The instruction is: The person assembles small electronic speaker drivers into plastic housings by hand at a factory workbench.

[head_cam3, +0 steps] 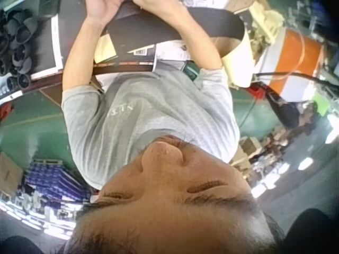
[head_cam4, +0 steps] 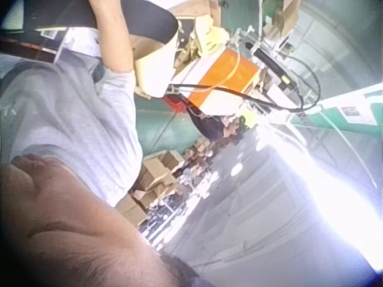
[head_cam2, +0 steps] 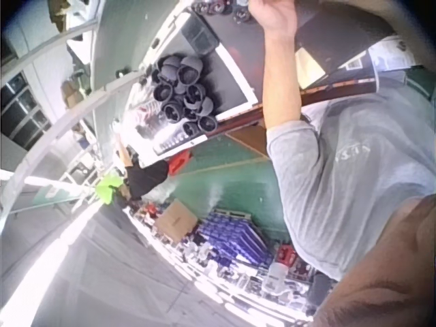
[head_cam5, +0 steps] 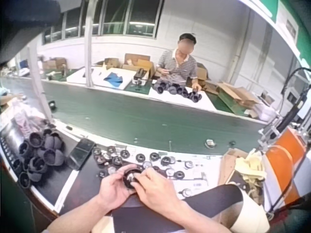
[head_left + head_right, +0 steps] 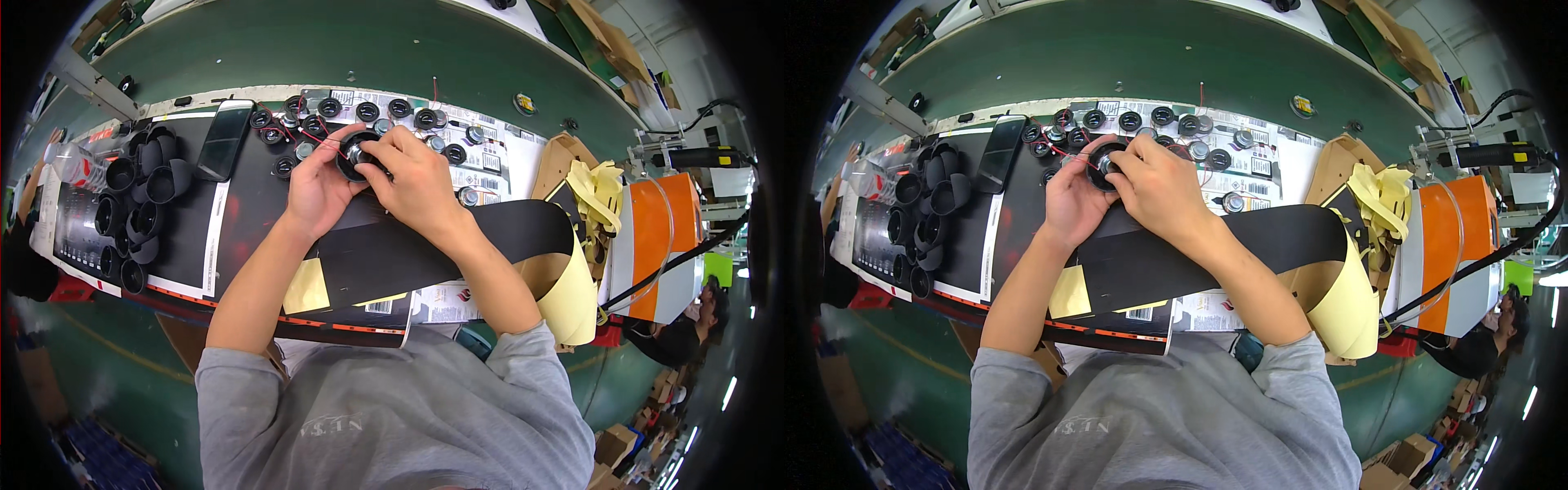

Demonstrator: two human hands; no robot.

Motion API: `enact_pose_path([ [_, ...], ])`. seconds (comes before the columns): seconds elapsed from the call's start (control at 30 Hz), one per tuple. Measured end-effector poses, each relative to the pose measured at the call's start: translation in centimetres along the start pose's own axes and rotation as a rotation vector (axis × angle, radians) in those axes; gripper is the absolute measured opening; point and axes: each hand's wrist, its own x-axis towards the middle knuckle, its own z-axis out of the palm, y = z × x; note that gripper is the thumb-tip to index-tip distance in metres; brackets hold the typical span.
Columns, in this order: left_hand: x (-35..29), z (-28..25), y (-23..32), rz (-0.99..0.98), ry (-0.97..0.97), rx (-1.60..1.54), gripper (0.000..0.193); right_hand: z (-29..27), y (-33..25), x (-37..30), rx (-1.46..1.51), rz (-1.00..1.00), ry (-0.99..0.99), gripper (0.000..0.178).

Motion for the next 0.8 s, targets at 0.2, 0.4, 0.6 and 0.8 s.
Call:
enact_pose_path([
  [0.2,0.3,0.1,-0.2,0.03,0.034,0.026,0.043,0.0,0.0,0.0,-0.013,0.008,0.018,0.023],
  [0.4,0.1,-0.9,0.8,-0.033,-0.13,-0.092,0.051,-2.6,-1.1,1.1,0.273,0.158,0.01,0.022],
  [0.6,0.1,-0.5,1.0,-0.16,-0.028,-0.045,0.047,-2.7,-1.7,0.9,0.267,0.098,-0.076,0.023],
  [0.8,0.0,0.0,0.8,-0.164,-0.005,0.028,0.055,-2.0,-1.7,0.6,0.104,-0.04,-0.041,0.024],
])
